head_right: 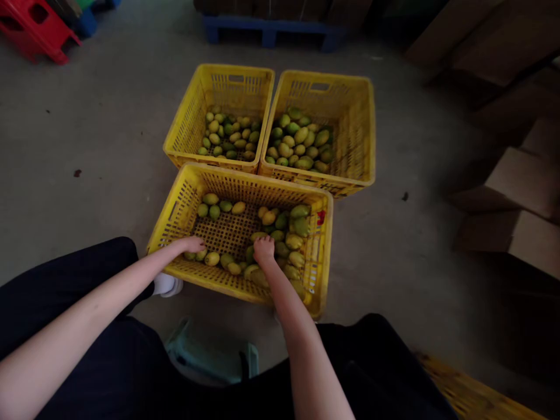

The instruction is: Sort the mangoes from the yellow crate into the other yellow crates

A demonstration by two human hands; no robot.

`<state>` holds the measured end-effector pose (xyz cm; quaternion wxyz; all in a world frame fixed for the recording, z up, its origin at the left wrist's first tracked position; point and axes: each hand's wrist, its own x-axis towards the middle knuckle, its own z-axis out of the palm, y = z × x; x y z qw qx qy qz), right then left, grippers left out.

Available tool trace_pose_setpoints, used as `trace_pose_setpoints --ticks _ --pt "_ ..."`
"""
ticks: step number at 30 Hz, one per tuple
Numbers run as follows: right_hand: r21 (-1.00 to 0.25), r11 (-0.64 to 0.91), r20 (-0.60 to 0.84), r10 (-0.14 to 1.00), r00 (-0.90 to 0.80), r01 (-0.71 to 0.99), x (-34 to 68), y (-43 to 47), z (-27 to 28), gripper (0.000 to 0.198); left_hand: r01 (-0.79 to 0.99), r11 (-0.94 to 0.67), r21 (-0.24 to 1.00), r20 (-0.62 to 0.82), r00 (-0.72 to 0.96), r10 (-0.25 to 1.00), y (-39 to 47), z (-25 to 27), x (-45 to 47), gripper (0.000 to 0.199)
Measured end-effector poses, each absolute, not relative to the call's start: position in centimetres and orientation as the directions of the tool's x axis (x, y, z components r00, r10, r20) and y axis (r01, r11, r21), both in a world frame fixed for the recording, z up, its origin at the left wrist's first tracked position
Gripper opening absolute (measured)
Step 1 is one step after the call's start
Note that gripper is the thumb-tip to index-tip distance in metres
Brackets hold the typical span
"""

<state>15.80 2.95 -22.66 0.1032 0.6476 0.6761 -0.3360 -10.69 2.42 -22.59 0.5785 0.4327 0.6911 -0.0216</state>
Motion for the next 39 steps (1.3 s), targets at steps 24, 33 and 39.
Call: trace_pose_setpoints --ticks 24,33,39 --pt "-0.479 -0.676 -0.435 0.737 -0.518 -0.559 13.7 7.0 -14.9 0.027 0.878 0.279 0.39 -0.745 0.122 0.656 2.1 -25.9 -11.0 0.03" --pt "-0.545 -0.659 -0.431 0.75 -0.501 -0.518 13.3 6.7 -13.9 0.02 0.952 -0.011 0.306 -0.681 0.227 0.696 2.1 -23.2 -9.9 0.058" --pt "-0.668 -0.572 -0.549 0.811 -0.203 -0.476 13.8 8.7 -8.6 0.012 0.874 -0.088 0.479 -0.386 0.299 0.873 6.9 -14.3 -9.7 0.07"
